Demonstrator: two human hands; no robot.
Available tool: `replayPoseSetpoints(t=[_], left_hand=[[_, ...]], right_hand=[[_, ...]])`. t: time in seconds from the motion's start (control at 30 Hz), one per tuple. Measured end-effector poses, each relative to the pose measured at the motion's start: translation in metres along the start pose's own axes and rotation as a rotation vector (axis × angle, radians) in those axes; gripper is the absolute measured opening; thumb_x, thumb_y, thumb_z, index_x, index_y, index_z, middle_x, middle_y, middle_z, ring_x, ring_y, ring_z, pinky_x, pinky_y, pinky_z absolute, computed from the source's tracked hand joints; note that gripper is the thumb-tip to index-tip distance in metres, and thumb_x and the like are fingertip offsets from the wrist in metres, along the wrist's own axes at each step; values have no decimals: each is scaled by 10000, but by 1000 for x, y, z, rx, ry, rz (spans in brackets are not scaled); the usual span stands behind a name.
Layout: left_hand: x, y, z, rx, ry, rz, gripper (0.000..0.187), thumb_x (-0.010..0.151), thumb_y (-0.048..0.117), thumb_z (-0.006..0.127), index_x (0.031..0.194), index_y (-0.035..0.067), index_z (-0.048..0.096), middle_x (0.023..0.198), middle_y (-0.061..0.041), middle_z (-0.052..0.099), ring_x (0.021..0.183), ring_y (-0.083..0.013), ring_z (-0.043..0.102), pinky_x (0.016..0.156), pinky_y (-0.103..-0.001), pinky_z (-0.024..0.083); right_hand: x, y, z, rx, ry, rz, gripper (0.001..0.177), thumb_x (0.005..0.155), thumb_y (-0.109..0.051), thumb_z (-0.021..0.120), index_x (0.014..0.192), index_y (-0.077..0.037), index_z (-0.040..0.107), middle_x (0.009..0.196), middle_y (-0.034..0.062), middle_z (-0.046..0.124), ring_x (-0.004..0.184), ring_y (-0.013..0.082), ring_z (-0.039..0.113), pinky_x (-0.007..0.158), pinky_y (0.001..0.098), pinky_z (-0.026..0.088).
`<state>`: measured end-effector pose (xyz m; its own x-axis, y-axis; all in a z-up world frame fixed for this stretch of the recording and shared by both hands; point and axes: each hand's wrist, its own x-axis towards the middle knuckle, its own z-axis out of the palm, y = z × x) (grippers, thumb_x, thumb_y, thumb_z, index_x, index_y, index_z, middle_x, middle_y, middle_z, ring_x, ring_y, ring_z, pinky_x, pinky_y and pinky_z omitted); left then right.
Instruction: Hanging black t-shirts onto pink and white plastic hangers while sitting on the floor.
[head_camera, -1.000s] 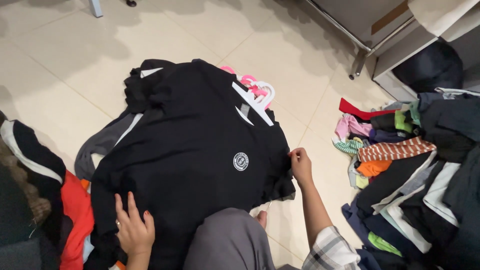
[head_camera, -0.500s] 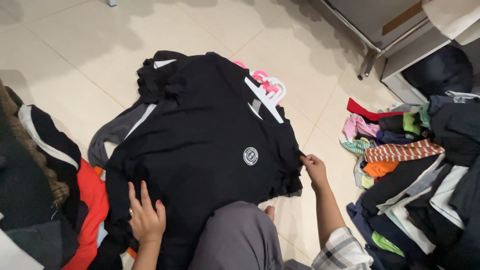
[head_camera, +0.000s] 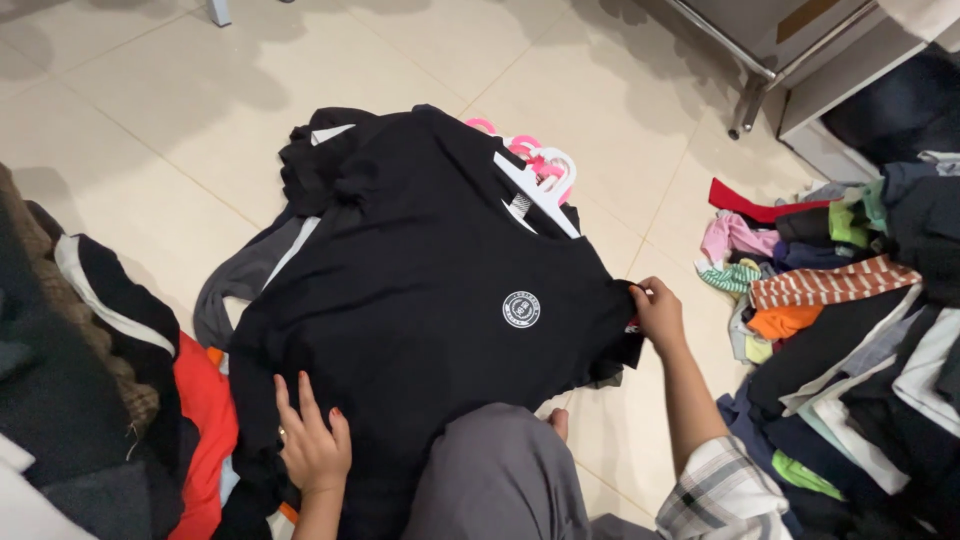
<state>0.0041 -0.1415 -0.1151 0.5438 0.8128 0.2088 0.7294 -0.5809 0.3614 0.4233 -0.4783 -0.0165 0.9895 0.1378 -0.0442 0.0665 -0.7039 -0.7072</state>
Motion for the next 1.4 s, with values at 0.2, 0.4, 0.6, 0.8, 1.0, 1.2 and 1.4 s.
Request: replayPoseSetpoints(t=[0.2,0.4,0.6,0.8,1.0,1.2,1.4], left_hand=[[-2,-1,4,-25,0,-21,763,862,226,566,1598,114,403,1681,-225,322,957,-366,688,673,-398,591],[-2,-2,4,-20,39,24,740,868,215,547,1585,83,420,1661,-247,347,1078,-419,661,764,-421,577],[-4,-5,5,-53,42,18,749,869,188,567,1594,91,404,1660,-243,338,1153,-461,615,751,-483,574],[-3,-5,7,-43,97,60,739,866,180,550,1586,87,416,1649,-251,367,1198,-483,591,824,-509,551],[-1,-2,3,-26,163,93,704,883,161,543,1574,80,437,1628,-252,392,1211,-481,589,863,-503,552],[8,-15,21,-18,116,61,717,898,229,582,1593,151,422,1651,-210,360,1266,-509,546,840,-626,543],[45,-2,16,62,272,260,557,994,209,655,1517,27,589,1555,-345,441,1198,-560,571,883,-631,535]], right_hand=[[-1,21,11,-721,252,-15,420,908,-356,728,1209,-108,572,1068,145,708,935,390,694,817,480,533],[-69,-52,98,-676,-147,-354,909,754,-491,800,1545,-333,383,1641,182,224,1482,453,191,965,767,300],[-90,-47,154,-686,-497,-159,952,820,-777,593,1608,-493,139,1727,61,-141,1543,498,-143,1013,896,165],[-84,-43,160,-629,-517,-103,940,792,-779,621,1589,-528,192,1730,-28,-143,1563,424,-163,1041,892,128],[-89,-43,147,-581,-493,-146,955,767,-782,638,1587,-507,233,1735,-38,-89,1568,427,-113,1064,883,88],[-121,-9,74,-490,-298,-261,893,853,-630,702,1603,-418,267,1730,25,-44,1547,498,-66,1131,782,124],[-146,115,-70,-604,-67,-119,941,838,-674,643,1621,-421,186,1734,63,-95,1536,532,-96,1063,853,122]])
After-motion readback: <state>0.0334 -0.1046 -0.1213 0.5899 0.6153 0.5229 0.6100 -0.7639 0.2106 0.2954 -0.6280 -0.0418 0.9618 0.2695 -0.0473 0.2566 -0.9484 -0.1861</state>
